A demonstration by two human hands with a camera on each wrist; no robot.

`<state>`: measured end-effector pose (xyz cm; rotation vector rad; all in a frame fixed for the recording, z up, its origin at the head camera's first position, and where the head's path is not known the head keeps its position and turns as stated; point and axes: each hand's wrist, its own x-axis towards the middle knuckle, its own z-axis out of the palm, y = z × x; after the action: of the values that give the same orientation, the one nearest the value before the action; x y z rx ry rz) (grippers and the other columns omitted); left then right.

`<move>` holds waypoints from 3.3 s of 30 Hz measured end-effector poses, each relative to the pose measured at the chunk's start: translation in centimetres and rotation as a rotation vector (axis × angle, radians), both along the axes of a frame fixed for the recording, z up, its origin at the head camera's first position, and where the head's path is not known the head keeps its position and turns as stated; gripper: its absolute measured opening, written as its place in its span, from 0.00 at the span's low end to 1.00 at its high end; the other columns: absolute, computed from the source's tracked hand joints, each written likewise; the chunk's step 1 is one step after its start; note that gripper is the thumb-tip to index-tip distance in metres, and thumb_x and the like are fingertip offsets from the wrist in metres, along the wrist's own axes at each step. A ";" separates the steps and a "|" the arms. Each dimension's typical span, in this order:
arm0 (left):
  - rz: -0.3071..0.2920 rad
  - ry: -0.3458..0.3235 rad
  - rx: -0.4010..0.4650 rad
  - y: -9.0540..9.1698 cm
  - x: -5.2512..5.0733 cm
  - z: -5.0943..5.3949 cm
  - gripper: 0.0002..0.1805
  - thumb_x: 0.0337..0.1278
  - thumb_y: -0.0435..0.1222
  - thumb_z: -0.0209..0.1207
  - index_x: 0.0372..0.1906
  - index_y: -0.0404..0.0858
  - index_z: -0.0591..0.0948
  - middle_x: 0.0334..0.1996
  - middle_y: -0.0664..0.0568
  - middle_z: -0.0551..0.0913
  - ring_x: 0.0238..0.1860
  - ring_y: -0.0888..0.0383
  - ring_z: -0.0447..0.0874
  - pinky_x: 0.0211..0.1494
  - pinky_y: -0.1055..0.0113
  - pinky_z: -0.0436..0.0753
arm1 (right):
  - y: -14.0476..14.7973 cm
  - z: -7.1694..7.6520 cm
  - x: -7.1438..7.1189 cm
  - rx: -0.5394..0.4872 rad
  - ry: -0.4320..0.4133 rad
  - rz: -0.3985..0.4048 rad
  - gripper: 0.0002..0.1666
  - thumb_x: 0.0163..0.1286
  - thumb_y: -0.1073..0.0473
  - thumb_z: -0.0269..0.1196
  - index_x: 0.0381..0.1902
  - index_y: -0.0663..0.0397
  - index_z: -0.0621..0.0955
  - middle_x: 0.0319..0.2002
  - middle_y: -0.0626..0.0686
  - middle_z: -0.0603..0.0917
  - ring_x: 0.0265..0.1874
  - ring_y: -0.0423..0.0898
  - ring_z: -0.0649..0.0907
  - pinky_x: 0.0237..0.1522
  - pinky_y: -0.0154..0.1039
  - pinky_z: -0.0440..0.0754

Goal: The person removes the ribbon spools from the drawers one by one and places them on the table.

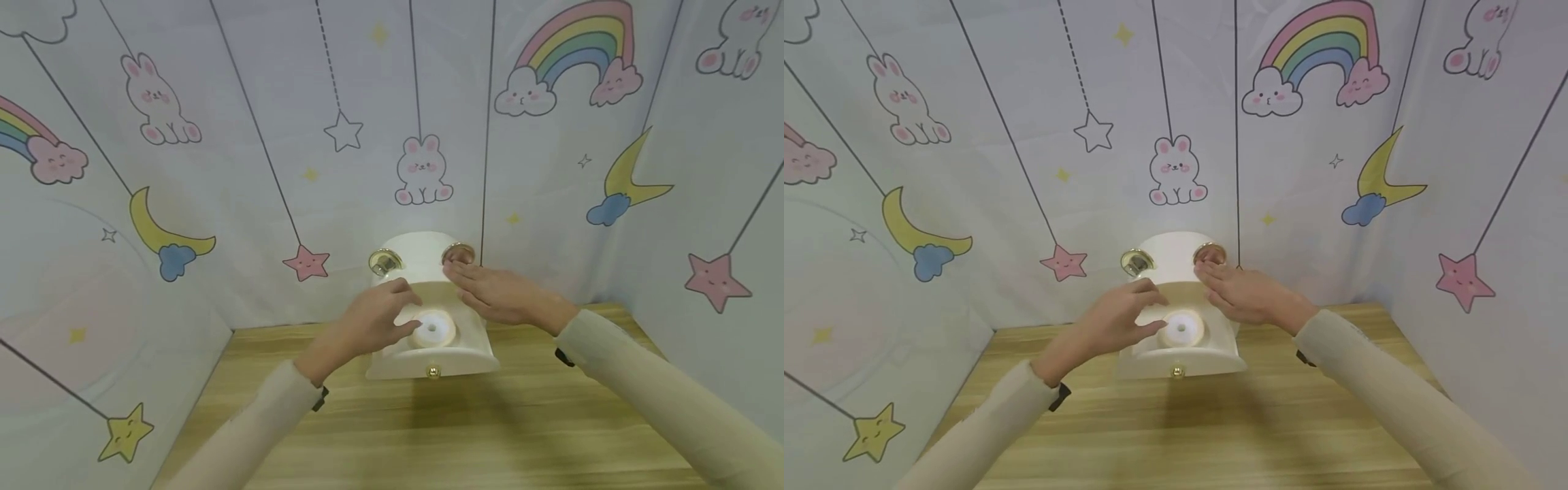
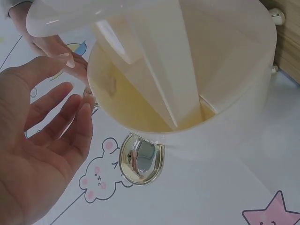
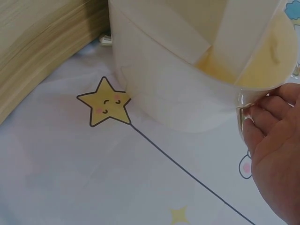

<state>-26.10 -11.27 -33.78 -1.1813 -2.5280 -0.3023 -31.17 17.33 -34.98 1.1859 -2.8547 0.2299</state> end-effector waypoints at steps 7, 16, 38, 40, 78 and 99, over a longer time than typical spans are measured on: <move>0.000 -0.136 -0.174 0.8 -0.4 0.8 0.22 0.68 0.44 0.67 0.59 0.35 0.84 0.51 0.46 0.86 0.43 0.55 0.86 0.49 0.61 0.87 | 0.0 -0.1 0.1 0.006 0.009 0.000 0.35 0.87 0.47 0.43 0.84 0.53 0.56 0.85 0.54 0.57 0.83 0.58 0.62 0.79 0.61 0.67; -0.135 -0.101 -0.284 1.4 -1.7 0.2 0.25 0.64 0.46 0.70 0.59 0.35 0.84 0.49 0.47 0.86 0.48 0.54 0.84 0.57 0.61 0.84 | -0.2 -0.1 0.0 0.001 0.041 0.007 0.35 0.86 0.48 0.43 0.84 0.54 0.57 0.84 0.55 0.59 0.82 0.60 0.64 0.78 0.61 0.68; -0.177 -0.182 -0.393 3.6 -3.3 0.5 0.31 0.56 0.46 0.72 0.65 0.44 0.82 0.57 0.48 0.86 0.57 0.52 0.85 0.65 0.58 0.83 | -0.1 -0.1 -0.2 -0.010 0.025 0.012 0.35 0.86 0.48 0.43 0.84 0.53 0.58 0.85 0.52 0.57 0.83 0.56 0.61 0.80 0.59 0.67; -0.165 -0.179 -0.411 3.8 -3.4 0.5 0.31 0.57 0.46 0.72 0.66 0.45 0.81 0.58 0.49 0.85 0.57 0.53 0.85 0.65 0.58 0.83 | -0.1 -0.1 -0.3 -0.009 0.027 0.015 0.35 0.86 0.48 0.43 0.84 0.53 0.58 0.85 0.52 0.58 0.83 0.56 0.61 0.80 0.59 0.67; -0.109 -0.238 -0.456 4.7 -4.2 -0.1 0.32 0.50 0.50 0.76 0.62 0.45 0.84 0.54 0.49 0.85 0.54 0.54 0.85 0.63 0.61 0.83 | -0.2 -0.1 0.2 -0.006 0.012 0.000 0.35 0.87 0.47 0.43 0.84 0.53 0.57 0.85 0.53 0.57 0.84 0.57 0.60 0.80 0.59 0.66; -0.025 -0.368 -0.366 3.1 -2.7 3.0 0.41 0.48 0.52 0.78 0.67 0.41 0.80 0.62 0.48 0.83 0.61 0.51 0.82 0.68 0.57 0.82 | 0.0 -0.1 0.1 -0.015 0.008 0.005 0.35 0.87 0.47 0.43 0.84 0.52 0.56 0.85 0.53 0.57 0.83 0.58 0.62 0.80 0.60 0.66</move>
<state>-28.84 -8.16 -30.74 -1.3984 -2.9836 -0.0643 -31.08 17.31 -35.12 1.1885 -2.8383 0.2454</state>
